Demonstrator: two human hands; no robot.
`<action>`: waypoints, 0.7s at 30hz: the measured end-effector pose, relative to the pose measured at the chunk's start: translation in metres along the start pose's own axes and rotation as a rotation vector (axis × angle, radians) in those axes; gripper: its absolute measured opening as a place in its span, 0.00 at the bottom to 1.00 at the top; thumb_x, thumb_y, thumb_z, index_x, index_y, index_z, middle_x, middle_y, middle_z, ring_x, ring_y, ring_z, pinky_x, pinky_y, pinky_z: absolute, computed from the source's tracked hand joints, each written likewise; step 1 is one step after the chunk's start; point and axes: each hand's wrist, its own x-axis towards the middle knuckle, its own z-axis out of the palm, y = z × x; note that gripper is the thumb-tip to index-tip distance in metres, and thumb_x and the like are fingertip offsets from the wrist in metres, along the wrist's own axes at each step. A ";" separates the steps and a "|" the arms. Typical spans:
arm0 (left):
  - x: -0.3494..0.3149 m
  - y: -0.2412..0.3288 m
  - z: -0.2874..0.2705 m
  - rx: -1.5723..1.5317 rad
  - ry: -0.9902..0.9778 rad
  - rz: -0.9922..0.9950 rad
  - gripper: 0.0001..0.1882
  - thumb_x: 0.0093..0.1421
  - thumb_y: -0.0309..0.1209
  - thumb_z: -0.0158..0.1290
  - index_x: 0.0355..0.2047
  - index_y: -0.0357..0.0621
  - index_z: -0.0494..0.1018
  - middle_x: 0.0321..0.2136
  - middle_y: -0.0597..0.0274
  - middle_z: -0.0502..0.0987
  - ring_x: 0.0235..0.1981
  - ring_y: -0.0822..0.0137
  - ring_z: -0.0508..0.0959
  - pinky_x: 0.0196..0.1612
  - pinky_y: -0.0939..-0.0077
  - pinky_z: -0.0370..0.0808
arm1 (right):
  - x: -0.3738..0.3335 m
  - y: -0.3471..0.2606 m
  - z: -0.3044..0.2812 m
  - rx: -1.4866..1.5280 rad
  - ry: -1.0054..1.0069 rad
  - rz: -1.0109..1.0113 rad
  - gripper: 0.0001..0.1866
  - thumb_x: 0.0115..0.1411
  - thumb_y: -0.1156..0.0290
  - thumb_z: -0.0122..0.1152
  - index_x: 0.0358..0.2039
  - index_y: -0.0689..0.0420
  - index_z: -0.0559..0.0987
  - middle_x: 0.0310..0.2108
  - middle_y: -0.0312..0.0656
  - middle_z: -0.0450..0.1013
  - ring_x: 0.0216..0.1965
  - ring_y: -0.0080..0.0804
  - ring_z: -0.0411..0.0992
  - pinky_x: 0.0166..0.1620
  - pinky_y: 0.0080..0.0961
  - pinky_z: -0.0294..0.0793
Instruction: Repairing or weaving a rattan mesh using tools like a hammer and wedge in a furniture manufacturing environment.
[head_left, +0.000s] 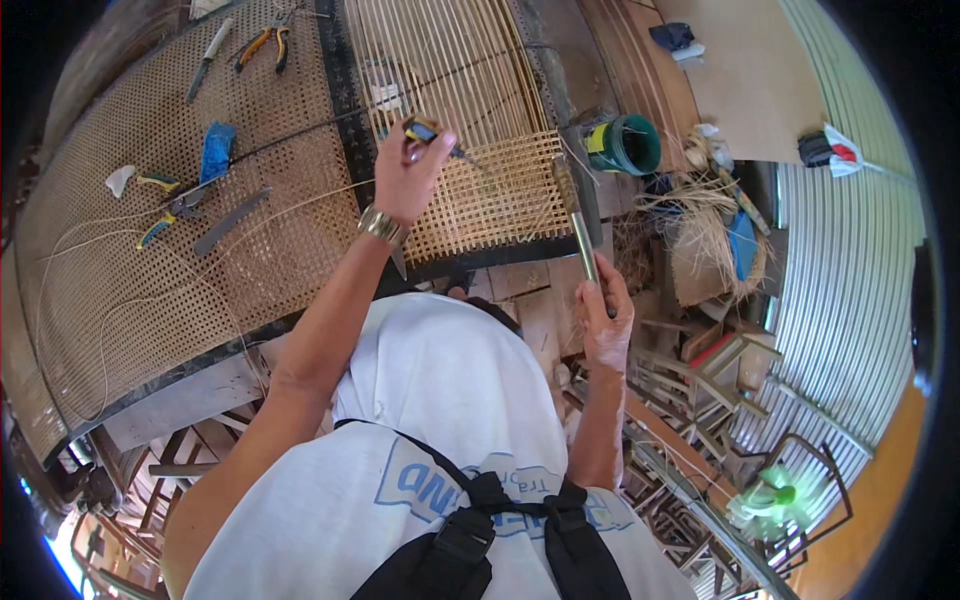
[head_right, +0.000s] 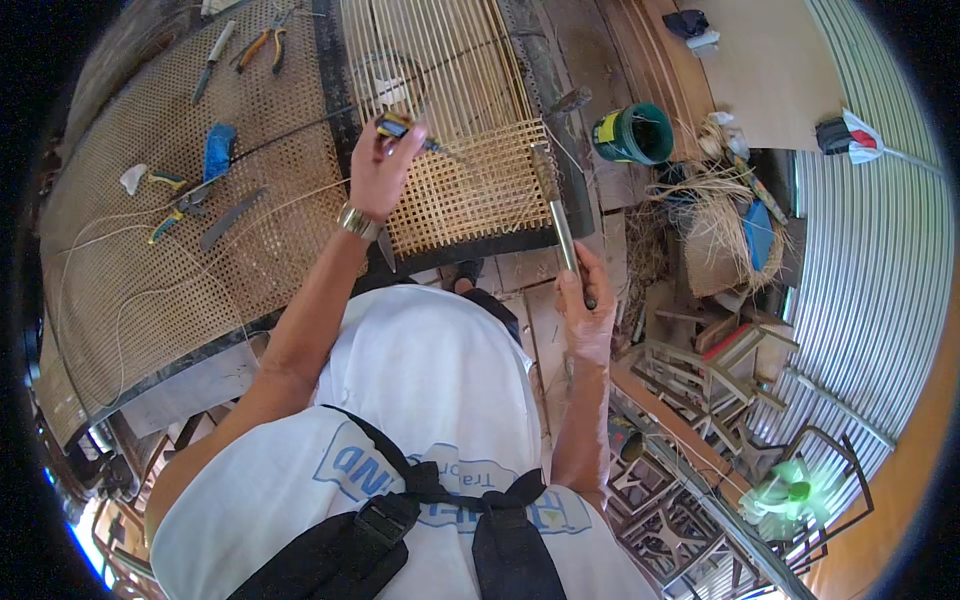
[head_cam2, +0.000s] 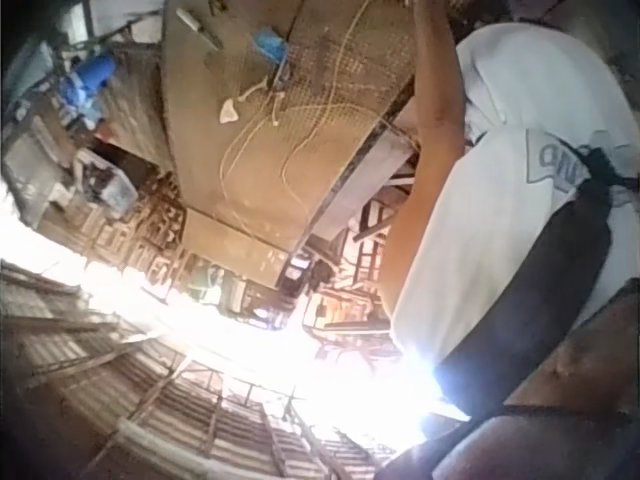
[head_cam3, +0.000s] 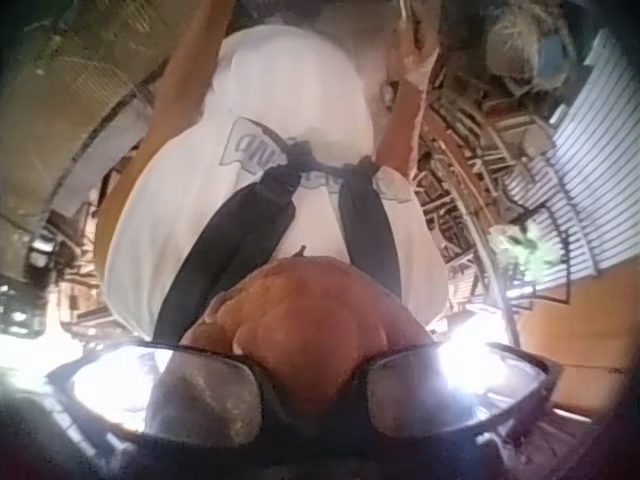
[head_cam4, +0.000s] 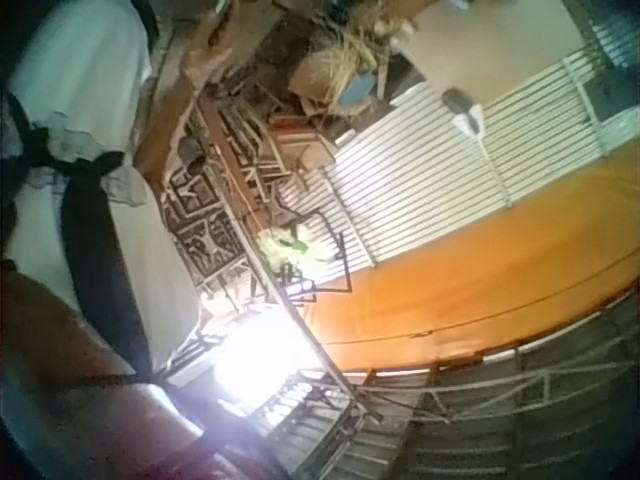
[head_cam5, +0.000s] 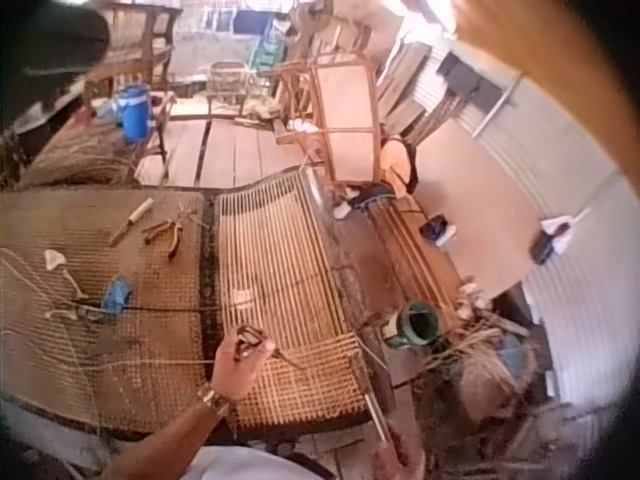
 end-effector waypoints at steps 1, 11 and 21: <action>-0.008 0.001 -0.006 0.011 0.006 0.001 0.12 0.66 0.33 0.63 0.45 0.42 0.76 0.28 0.73 0.77 0.28 0.82 0.73 0.33 0.82 0.73 | 0.002 -0.002 0.001 0.012 -0.020 0.005 0.23 0.70 0.74 0.58 0.65 0.61 0.72 0.33 0.33 0.73 0.23 0.11 0.60 0.25 0.11 0.58; -0.117 0.017 -0.061 0.024 0.180 -0.314 0.12 0.68 0.39 0.61 0.42 0.45 0.76 0.25 0.74 0.74 0.24 0.81 0.70 0.25 0.82 0.68 | 0.057 0.022 0.056 -0.008 -0.459 -0.028 0.20 0.70 0.73 0.58 0.62 0.59 0.74 0.35 0.33 0.73 0.33 0.15 0.69 0.35 0.14 0.68; -0.171 0.079 -0.110 -0.293 0.928 -0.254 0.14 0.67 0.43 0.60 0.32 0.46 0.79 0.23 0.66 0.81 0.17 0.79 0.72 0.19 0.82 0.64 | 0.043 -0.033 0.248 -0.282 -1.487 -0.304 0.26 0.66 0.67 0.65 0.62 0.58 0.70 0.52 0.48 0.72 0.52 0.39 0.73 0.54 0.32 0.74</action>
